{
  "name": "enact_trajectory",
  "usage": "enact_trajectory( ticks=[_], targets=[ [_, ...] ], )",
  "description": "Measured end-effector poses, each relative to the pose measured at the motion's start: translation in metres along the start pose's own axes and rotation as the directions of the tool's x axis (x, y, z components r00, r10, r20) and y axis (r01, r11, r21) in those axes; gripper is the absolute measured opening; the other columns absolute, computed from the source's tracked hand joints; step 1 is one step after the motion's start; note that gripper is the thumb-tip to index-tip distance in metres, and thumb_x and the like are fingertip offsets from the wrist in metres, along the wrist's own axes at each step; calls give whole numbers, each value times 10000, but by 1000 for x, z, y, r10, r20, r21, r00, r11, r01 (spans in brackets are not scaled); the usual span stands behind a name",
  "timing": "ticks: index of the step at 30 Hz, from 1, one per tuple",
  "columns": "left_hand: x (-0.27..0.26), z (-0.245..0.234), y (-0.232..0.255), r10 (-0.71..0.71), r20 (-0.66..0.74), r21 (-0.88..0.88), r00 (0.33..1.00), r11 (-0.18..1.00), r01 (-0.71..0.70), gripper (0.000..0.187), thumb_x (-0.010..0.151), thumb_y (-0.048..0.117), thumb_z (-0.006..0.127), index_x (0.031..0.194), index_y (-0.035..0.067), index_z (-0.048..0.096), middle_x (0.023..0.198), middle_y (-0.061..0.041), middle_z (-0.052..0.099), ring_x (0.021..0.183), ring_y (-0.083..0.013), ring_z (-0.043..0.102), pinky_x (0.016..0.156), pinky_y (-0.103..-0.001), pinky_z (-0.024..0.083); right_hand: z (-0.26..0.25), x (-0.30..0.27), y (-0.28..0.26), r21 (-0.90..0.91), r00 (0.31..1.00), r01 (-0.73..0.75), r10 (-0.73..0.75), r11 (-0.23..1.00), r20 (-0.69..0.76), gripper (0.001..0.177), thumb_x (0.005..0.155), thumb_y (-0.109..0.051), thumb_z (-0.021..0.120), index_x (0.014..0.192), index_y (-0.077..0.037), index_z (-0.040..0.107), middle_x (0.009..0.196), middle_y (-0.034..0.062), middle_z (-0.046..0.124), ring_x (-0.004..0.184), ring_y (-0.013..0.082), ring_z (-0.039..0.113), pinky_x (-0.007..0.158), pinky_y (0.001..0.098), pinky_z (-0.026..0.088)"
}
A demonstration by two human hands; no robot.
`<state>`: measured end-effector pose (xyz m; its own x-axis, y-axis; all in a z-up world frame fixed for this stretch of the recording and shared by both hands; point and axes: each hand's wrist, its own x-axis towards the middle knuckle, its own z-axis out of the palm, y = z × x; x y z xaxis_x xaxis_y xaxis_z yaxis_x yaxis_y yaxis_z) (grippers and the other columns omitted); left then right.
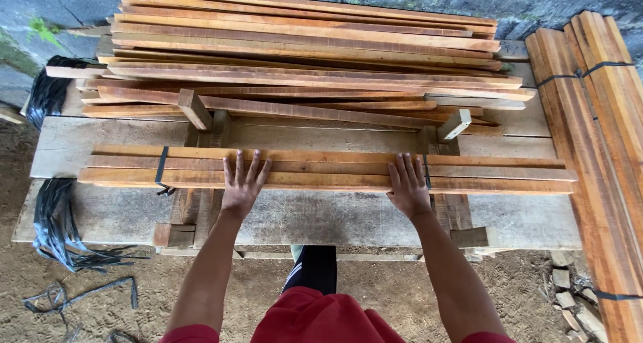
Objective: The recorder is bundling several thin wood planks together using plastic strips.
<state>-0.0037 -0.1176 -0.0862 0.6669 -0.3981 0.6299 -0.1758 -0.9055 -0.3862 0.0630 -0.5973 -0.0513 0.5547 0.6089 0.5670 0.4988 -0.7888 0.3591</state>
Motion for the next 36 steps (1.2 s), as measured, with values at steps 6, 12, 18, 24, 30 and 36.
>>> enact_trajectory(
  ticks=[6,12,18,24,30,36],
  targets=[
    [3,-2,-4,28,-33,-2,999,1000,-28,547,995,189,588,1534,227,504,1546,-139,551,1323,-518,556,1014,-733,457,-3,3,-2,23,999,-3,4,1000,-44,831,522,-305,886,1289,-91,648,1421,201,639,1358,368,591,1214,565,391],
    [-5,15,-6,49,-23,12,999,999,-48,569,1000,205,577,1560,230,479,1596,-132,498,1399,-528,473,1057,-729,419,-6,5,-1,5,999,-19,19,1000,-28,905,464,-357,914,1304,-145,653,1416,156,650,1355,351,596,1207,562,405],
    [-9,5,-4,27,281,-143,959,990,14,991,789,-31,713,1650,206,282,1693,-158,314,1446,-566,364,1139,-774,273,-2,2,-4,8,998,-49,48,999,26,906,488,-285,872,1350,-155,627,1444,155,627,1370,353,578,1225,563,372],
    [-16,5,-6,75,459,-163,885,987,1,1119,741,2,744,1675,218,165,1724,-156,204,1491,-562,275,1176,-773,205,-5,-3,-3,44,997,-67,65,997,46,822,562,-256,779,1367,-175,634,1414,114,647,1355,318,595,1223,525,378],
    [12,0,-22,92,676,-238,731,966,99,1025,719,172,805,1604,315,307,1618,-32,381,1446,-464,396,1154,-714,320,-6,8,23,206,884,-123,13,971,467,810,603,-323,746,1388,-241,566,1471,44,601,1399,283,557,1189,453,415],
    [49,33,-47,171,837,-345,519,902,259,994,554,225,897,1436,291,442,1458,-7,610,1309,-366,598,1033,-580,504,-19,62,52,342,602,-333,-82,879,795,857,594,-263,821,1390,-205,508,1361,150,675,1332,422,585,1137,570,448]
  ],
)
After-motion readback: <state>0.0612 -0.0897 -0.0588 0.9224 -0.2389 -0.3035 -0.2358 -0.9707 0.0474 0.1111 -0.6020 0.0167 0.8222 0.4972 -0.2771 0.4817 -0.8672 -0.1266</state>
